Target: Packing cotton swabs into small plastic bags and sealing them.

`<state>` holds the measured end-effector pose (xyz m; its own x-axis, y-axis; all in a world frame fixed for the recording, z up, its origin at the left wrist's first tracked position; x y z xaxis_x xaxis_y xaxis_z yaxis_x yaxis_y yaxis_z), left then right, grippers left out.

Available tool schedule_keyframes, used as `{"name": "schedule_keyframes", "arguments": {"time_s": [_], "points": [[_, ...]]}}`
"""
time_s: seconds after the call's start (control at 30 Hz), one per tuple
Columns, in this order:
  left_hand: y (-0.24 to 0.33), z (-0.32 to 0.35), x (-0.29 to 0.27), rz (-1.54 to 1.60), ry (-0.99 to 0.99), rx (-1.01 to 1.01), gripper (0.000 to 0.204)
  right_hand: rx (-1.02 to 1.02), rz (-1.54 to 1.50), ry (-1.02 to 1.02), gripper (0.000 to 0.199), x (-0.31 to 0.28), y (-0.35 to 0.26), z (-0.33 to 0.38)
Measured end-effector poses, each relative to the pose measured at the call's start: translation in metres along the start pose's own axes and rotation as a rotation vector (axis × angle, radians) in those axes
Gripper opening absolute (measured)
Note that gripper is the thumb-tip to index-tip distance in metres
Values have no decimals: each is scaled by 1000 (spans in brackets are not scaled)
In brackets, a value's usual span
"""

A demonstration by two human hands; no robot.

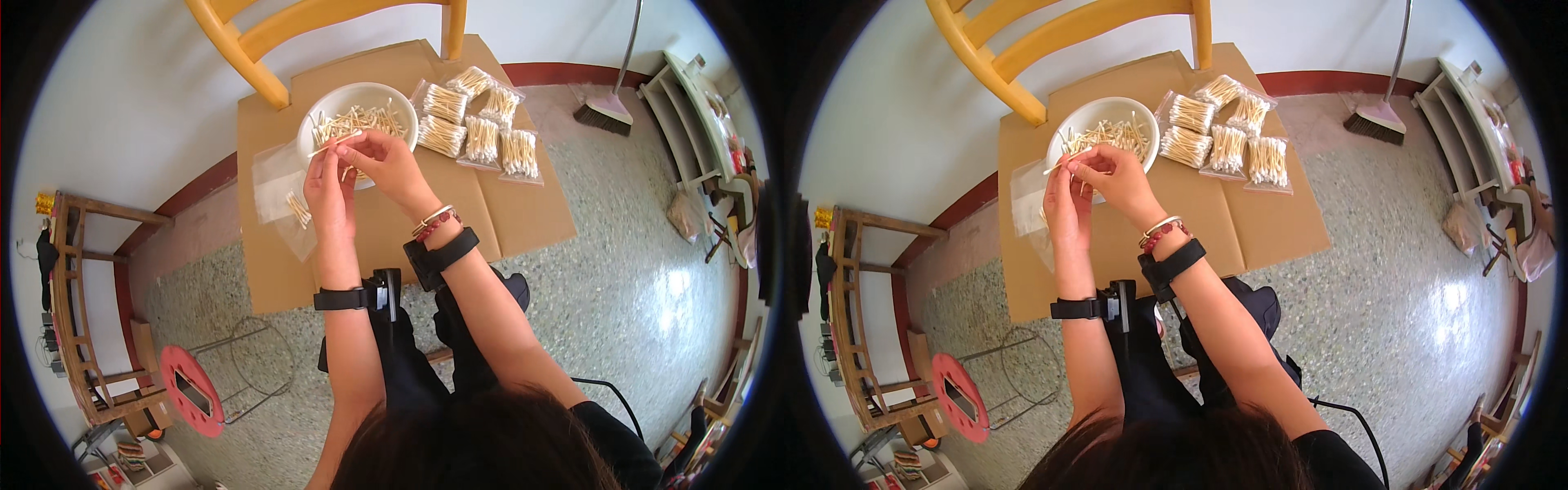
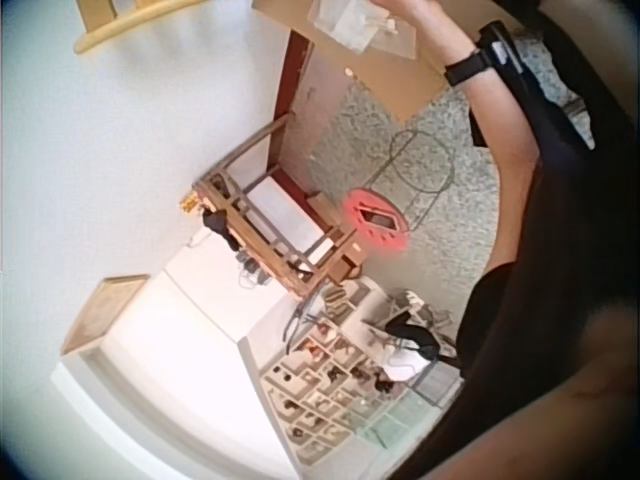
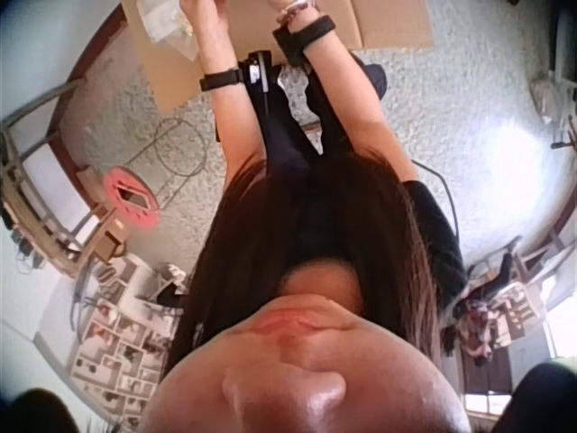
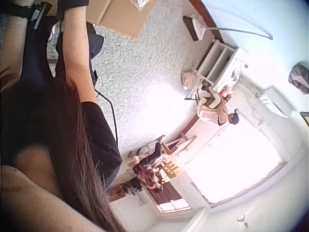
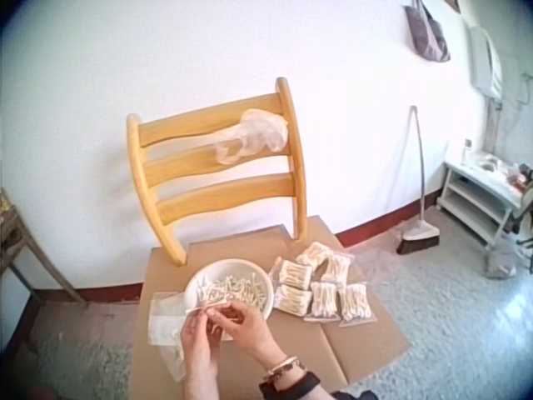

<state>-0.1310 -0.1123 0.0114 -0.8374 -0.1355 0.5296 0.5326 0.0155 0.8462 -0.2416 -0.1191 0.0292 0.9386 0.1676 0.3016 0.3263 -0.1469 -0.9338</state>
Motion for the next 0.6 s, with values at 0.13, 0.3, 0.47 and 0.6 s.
{"name": "schedule_keyframes", "arguments": {"time_s": [0.13, 0.3, 0.47, 0.6], "points": [[4, 1, 4, -18, -34, 10, 24, 33, -60, 41, 18, 3, 4, 1], [9, 2, -3, -137, 30, 44, 25, -25, -153, 172, 11, -2, -1, 0], [51, 25, 13, -827, 199, 570, 30, -269, 301, 314, 13, -21, -28, 5], [56, 39, 30, -1067, 140, 857, 24, -523, 632, 299, 13, -6, -50, 16]]}}
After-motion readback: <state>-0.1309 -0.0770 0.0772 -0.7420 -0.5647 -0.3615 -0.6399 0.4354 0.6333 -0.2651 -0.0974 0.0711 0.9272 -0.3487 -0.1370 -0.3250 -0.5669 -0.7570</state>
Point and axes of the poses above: each hand's wrist, its own z-axis away from the middle knuckle, its own x-axis out of the palm, y = z × x, the point moved 9 cm from there along -z, towards the middle knuckle, and after that the axes turned 3 degrees about -x, right-handed, at the moved point
